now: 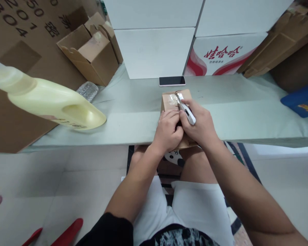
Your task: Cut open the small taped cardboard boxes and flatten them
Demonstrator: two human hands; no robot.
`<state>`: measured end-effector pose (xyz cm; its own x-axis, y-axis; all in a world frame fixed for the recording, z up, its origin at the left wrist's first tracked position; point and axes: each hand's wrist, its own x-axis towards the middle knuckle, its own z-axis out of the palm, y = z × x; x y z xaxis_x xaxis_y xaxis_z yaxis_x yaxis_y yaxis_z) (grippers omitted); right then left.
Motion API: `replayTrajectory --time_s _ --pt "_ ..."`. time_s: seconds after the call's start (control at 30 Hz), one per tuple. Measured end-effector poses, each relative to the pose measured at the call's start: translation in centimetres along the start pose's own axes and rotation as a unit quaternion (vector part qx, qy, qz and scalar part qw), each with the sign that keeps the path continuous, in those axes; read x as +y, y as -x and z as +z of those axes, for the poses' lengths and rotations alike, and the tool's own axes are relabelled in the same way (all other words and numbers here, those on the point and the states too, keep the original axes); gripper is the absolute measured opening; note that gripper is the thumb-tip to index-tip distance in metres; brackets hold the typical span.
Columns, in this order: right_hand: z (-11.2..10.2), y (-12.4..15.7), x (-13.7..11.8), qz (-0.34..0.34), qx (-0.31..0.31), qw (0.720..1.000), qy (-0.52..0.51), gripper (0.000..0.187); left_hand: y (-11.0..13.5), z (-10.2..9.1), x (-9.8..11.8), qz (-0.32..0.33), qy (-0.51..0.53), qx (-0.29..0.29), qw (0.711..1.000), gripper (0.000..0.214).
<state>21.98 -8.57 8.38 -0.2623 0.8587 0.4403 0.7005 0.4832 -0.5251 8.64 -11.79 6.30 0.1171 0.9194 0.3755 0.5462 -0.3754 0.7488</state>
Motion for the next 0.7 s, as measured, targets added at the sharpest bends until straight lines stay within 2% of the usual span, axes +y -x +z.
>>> replayTrajectory --time_s 0.3,0.5,0.7 --pt "-0.13 0.02 -0.11 0.0 -0.007 1.0 0.018 0.035 -0.03 -0.08 -0.04 0.005 0.005 0.002 1.0 0.027" --pt "-0.37 0.04 -0.17 0.028 -0.015 0.999 0.021 0.033 -0.07 -0.2 0.26 -0.007 -0.006 -0.003 1.0 0.025" --pt "-0.21 0.0 -0.03 0.013 -0.015 1.0 0.008 0.034 -0.09 -0.07 0.2 -0.002 -0.006 0.006 1.0 0.023"
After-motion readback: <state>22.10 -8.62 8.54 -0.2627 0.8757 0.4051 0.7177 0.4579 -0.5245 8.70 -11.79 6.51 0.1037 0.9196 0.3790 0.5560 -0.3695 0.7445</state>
